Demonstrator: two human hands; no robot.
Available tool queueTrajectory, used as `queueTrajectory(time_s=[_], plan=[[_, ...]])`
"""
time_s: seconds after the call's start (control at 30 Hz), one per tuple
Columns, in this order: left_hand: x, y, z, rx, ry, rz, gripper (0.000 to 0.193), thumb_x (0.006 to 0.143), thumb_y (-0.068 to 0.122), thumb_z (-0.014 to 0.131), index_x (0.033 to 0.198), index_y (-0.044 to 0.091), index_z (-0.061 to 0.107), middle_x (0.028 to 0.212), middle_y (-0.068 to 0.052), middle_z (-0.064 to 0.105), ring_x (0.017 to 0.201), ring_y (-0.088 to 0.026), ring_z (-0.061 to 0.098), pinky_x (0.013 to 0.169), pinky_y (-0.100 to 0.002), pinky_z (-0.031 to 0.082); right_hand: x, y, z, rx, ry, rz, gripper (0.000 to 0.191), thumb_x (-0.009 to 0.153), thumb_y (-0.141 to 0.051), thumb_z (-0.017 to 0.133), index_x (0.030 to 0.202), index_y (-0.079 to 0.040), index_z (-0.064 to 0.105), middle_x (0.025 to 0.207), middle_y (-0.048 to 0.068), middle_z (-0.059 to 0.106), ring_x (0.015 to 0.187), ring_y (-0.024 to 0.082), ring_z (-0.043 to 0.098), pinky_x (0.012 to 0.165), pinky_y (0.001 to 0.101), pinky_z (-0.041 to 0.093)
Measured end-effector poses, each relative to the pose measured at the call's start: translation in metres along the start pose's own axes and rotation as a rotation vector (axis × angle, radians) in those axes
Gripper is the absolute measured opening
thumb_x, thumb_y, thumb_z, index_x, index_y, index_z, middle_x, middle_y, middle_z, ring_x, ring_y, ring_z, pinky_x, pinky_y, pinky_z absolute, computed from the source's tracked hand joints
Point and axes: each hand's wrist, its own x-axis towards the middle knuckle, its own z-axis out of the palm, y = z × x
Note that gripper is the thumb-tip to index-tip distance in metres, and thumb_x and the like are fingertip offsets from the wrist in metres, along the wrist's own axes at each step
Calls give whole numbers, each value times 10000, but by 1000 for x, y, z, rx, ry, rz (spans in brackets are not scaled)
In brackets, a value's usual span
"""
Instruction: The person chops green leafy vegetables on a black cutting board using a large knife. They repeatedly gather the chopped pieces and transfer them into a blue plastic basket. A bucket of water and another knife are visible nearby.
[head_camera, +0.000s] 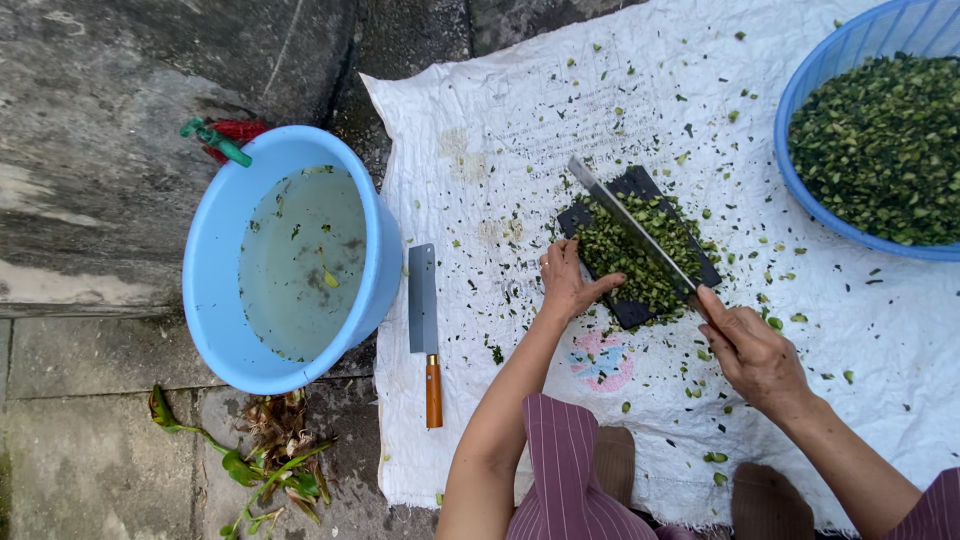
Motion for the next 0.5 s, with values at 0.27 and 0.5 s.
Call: queueTrajectory(time_s=[0.27, 0.5], plan=[[-48, 78, 9, -71, -119, 94, 1397, 580, 429, 947, 1609, -84, 154, 1304, -266, 431, 1188, -396, 488, 1042, -472, 462, 10, 3, 3, -231, -295, 216, 640, 963, -255, 646, 1546, -384, 417, 813, 52, 671, 652, 182, 649, 641, 346, 589], [-8, 83, 14, -207, 143, 208, 801, 812, 132, 831, 1473, -35, 410, 1263, -253, 490, 1150, -432, 564, 997, -465, 506, 4, 13, 9, -70, -95, 212, 634, 1005, -233, 591, 1594, -322, 373, 856, 57, 647, 645, 168, 616, 571, 330, 568]])
